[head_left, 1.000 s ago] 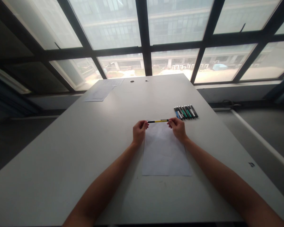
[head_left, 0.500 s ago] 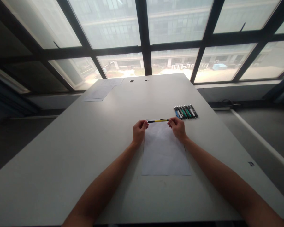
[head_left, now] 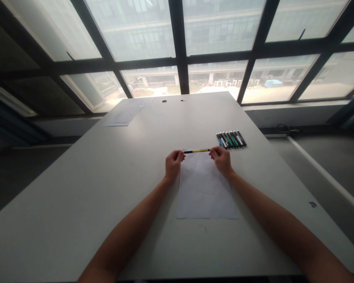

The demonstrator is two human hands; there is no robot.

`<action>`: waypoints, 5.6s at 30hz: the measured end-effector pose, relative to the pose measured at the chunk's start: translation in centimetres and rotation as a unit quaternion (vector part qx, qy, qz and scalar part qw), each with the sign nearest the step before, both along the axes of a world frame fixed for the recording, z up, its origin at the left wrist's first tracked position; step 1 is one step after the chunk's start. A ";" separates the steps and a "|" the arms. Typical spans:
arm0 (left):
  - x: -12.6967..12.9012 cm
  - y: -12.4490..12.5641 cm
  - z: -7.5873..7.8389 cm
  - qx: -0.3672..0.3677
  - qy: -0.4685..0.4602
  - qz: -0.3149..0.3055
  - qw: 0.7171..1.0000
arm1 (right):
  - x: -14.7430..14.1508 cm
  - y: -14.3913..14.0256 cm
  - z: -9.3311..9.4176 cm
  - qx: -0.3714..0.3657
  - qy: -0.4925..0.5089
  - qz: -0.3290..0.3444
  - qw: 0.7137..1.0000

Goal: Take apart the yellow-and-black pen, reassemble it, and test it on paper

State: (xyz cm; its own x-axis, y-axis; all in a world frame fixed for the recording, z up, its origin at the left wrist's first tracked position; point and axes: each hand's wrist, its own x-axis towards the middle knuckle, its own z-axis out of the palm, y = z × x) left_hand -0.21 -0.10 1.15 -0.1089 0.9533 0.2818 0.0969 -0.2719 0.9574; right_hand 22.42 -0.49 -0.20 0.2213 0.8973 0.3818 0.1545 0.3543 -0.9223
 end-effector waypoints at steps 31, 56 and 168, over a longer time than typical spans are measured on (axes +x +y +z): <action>0.0 -0.2 0.2 0.003 0.009 -0.005 1.000 | -0.1 -0.1 0.2 -0.003 -0.008 -0.006 1.000; 0.1 -0.2 0.3 -0.003 0.013 -0.010 1.000 | -0.1 -0.2 0.3 -0.006 -0.004 -0.001 1.000; 0.2 0.0 -0.2 0.033 0.048 -0.036 0.998 | -0.1 0.2 -0.2 -0.022 0.054 0.015 0.998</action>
